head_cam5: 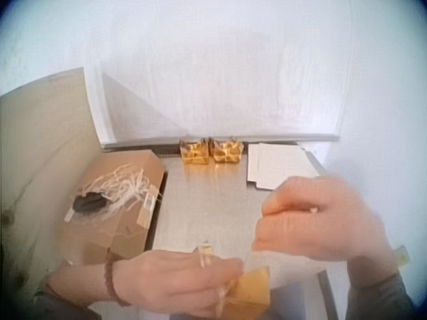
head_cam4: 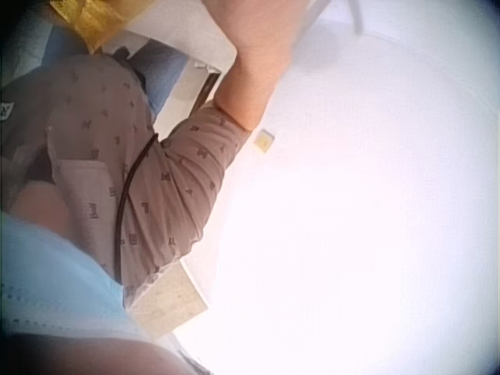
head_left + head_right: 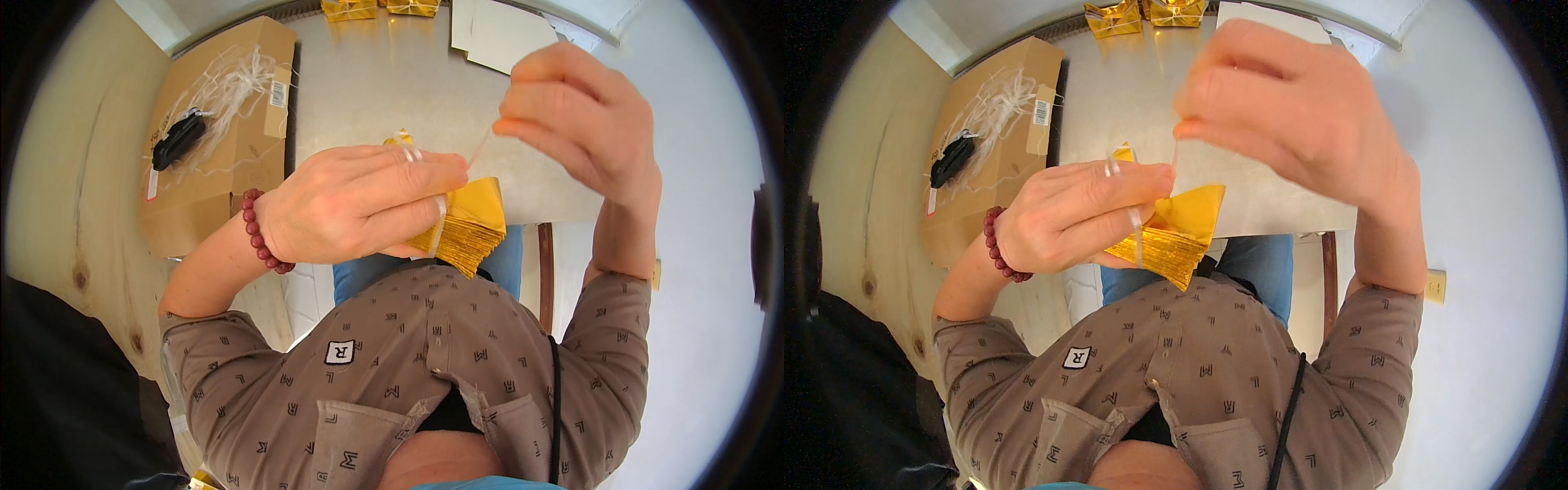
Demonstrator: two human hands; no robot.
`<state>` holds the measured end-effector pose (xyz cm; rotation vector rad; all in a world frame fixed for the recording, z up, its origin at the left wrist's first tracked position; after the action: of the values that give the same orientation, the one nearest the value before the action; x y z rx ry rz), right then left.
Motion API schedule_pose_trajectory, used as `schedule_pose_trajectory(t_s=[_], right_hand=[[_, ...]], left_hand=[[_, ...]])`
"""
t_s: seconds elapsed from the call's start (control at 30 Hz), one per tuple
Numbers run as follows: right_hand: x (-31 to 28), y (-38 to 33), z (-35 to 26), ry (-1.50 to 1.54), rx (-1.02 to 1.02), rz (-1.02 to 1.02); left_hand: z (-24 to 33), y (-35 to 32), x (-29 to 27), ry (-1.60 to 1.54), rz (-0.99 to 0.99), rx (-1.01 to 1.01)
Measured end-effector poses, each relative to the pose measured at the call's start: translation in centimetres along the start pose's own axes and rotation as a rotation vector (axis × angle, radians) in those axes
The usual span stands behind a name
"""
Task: The person gathers a stack of gold-colored paper sheets, aligns them, and ties them into a bundle using a white string. They wrap the string around the stack multiple times and tie it off, then place the finished bundle on the table.
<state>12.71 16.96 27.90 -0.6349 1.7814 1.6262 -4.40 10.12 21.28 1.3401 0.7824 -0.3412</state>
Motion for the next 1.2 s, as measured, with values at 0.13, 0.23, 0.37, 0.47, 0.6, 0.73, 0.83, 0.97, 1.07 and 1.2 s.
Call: schedule_pose_trajectory(t_s=[0.13, 0.23, 0.37, 0.47, 0.6, 0.73, 0.83, 0.97, 1.07, 1.2], right_hand=[[-0.3, -0.3, 1.1, 0.055, -0.008, 0.034], [0.4, -1.0, 2.8, 0.116, 0.105, -0.012], [3.5, -2.5, 5.9, 0.199, 0.286, -0.086], [5.7, -4.3, 8.2, 0.313, 0.481, -0.071], [6.6, -5.0, 9.3, 0.311, 0.480, -0.034], [4.7, -3.9, 8.1, 0.270, 0.380, 0.026], [1.6, -2.1, 5.9, 0.275, 0.190, 0.051], [0.0, -0.2, 3.1, 0.257, 0.058, 0.052], [0.7, 0.8, 2.6, 0.164, 0.168, 0.045], [1.2, 1.8, 2.6, 0.203, 0.187, 0.052]], left_hand=[[0.6, 0.1, -0.4, -0.005, 0.051, 0.052], [1.0, 0.3, -0.8, -0.189, 0.087, -0.054], [1.3, 0.4, -1.7, -0.247, 0.075, -0.131], [0.8, 0.2, -2.3, -0.260, 0.009, -0.112], [0.8, -0.2, -2.3, -0.238, -0.032, -0.151], [1.1, -0.4, -1.9, -0.144, -0.042, -0.032], [1.1, -0.6, -1.0, -0.053, -0.061, 0.023], [0.5, -0.3, 0.1, 0.019, 0.004, 0.006], [1.1, 0.1, 0.8, -0.012, -0.001, 0.014], [0.8, 0.1, 0.5, -0.041, -0.006, -0.019]])
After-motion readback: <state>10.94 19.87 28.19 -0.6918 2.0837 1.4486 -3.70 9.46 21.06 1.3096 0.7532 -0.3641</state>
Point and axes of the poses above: each hand's wrist, its own y-axis towards the middle knuckle, its own x-axis out of the palm, z = x × y, the point moved 6 cm from there along y, towards the middle knuckle, and after that the axes turned 7 degrees about z, right-handed, at the moved point
